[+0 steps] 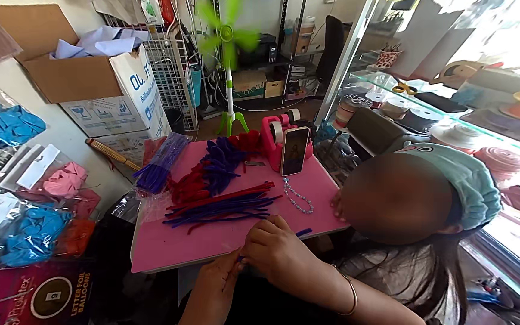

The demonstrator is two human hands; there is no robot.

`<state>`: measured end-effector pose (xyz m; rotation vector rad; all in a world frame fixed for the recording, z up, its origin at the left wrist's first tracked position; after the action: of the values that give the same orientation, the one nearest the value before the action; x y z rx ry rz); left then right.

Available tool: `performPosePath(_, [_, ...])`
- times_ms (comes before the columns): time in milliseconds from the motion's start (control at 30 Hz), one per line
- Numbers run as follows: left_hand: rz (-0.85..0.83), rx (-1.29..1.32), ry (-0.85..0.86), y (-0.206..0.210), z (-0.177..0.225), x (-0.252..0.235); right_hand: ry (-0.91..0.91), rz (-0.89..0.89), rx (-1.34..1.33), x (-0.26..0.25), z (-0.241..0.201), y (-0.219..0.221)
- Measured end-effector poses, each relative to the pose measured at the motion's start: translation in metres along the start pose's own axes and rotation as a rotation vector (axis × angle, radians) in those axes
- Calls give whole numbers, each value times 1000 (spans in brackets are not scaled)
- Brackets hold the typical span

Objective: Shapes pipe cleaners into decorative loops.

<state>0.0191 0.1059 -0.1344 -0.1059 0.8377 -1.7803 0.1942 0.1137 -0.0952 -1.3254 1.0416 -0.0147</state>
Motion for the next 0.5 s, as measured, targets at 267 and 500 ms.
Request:
performPosePath(267, [36,419,-64,9,-6,-1,51,81,-173,-2,2,0])
performPosePath(500, [214,805,-167,-2,-8,-13,176,345,-413,6,6,14])
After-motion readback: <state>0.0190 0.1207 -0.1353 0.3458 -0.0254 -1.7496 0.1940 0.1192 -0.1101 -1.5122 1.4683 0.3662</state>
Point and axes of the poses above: each hand's wrist, its own x-axis away from the middle knuckle, its own y-axis out of the palm, z = x × y, the point moved 3 cm from there along -x, towards the middle knuckle, and after that the axes turned 3 degrees about -y, right-handed, at the moved point
